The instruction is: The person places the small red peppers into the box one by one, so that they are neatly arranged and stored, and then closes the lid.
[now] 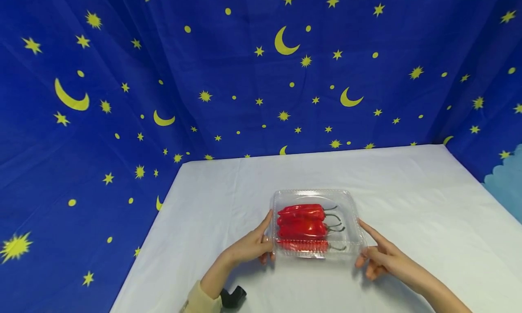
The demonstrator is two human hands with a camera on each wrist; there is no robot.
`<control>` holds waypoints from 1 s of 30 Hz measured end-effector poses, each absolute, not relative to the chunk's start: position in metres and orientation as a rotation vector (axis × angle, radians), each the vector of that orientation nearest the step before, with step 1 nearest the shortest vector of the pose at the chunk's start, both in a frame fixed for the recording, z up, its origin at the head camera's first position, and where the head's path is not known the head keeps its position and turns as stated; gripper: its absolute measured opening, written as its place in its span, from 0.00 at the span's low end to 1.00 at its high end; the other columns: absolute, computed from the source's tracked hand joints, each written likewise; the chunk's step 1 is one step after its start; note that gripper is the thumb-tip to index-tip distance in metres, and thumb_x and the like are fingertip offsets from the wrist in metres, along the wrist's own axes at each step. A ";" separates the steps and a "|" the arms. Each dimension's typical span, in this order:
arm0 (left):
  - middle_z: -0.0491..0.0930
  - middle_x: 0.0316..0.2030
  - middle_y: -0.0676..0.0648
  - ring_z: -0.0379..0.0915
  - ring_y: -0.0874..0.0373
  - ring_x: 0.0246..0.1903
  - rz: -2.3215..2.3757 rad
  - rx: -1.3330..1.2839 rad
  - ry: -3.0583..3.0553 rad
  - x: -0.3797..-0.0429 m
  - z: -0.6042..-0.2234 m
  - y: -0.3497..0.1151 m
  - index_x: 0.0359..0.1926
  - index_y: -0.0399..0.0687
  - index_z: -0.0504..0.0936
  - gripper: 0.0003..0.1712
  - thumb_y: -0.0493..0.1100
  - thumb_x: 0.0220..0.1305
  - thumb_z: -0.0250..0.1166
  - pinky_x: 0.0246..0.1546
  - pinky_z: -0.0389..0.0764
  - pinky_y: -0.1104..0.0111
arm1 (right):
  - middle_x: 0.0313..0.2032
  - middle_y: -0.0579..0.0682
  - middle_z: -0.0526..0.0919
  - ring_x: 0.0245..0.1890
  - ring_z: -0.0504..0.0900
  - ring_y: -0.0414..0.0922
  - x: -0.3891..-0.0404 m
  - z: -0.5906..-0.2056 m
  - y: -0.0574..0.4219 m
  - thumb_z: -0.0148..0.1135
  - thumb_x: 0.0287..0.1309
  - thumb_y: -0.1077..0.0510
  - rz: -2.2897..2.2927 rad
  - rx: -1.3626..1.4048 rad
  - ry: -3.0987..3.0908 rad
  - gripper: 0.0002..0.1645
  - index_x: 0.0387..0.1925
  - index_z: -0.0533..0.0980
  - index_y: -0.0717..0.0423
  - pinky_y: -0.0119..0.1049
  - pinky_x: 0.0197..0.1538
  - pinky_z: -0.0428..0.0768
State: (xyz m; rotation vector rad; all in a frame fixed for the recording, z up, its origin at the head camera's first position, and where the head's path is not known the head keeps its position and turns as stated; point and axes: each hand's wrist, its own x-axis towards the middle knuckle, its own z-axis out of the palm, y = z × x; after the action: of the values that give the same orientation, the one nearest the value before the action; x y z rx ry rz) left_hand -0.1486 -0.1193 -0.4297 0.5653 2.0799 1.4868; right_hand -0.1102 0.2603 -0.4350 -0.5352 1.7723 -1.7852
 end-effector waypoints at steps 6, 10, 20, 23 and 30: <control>0.81 0.21 0.44 0.73 0.60 0.17 1.582 0.483 2.014 -0.161 -0.429 -0.124 0.74 0.55 0.31 0.51 0.32 0.60 0.52 0.24 0.77 0.69 | 0.35 0.66 0.79 0.25 0.81 0.45 -0.127 -0.431 0.246 0.43 0.70 0.62 -1.794 -0.473 1.848 0.44 0.72 0.26 0.51 0.44 0.31 0.82; 0.81 0.22 0.44 0.73 0.60 0.17 1.636 0.484 2.015 -0.171 -0.430 -0.132 0.74 0.53 0.32 0.49 0.32 0.61 0.51 0.24 0.75 0.69 | 0.33 0.63 0.80 0.24 0.80 0.44 -0.141 -0.431 0.235 0.42 0.69 0.63 -1.802 -0.434 1.881 0.44 0.73 0.28 0.50 0.44 0.31 0.82; 0.81 0.25 0.45 0.76 0.58 0.24 1.761 0.503 1.917 -0.176 -0.440 -0.144 0.75 0.52 0.35 0.47 0.30 0.63 0.51 0.31 0.79 0.67 | 0.30 0.56 0.80 0.26 0.80 0.43 -0.153 -0.432 0.225 0.42 0.68 0.63 -1.819 -0.393 1.860 0.44 0.73 0.28 0.52 0.40 0.35 0.81; 0.81 0.25 0.45 0.77 0.58 0.24 1.778 0.488 1.944 -0.176 -0.441 -0.144 0.75 0.50 0.37 0.46 0.29 0.62 0.50 0.30 0.80 0.67 | 0.30 0.55 0.79 0.27 0.79 0.42 -0.154 -0.434 0.224 0.42 0.68 0.64 -1.854 -0.413 1.836 0.44 0.72 0.28 0.53 0.38 0.35 0.80; 0.81 0.25 0.45 0.78 0.59 0.23 1.805 0.465 1.971 -0.177 -0.441 -0.142 0.74 0.45 0.41 0.44 0.29 0.61 0.50 0.30 0.81 0.67 | 0.29 0.52 0.80 0.26 0.78 0.40 -0.156 -0.436 0.224 0.42 0.68 0.64 -1.882 -0.391 1.837 0.44 0.73 0.29 0.51 0.36 0.34 0.79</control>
State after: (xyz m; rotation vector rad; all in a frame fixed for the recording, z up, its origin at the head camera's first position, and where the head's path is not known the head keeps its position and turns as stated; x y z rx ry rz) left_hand -0.1769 -0.1424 -0.4407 0.4647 1.9710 1.8052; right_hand -0.1560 0.2236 -0.4362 -0.3914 1.8373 -1.8824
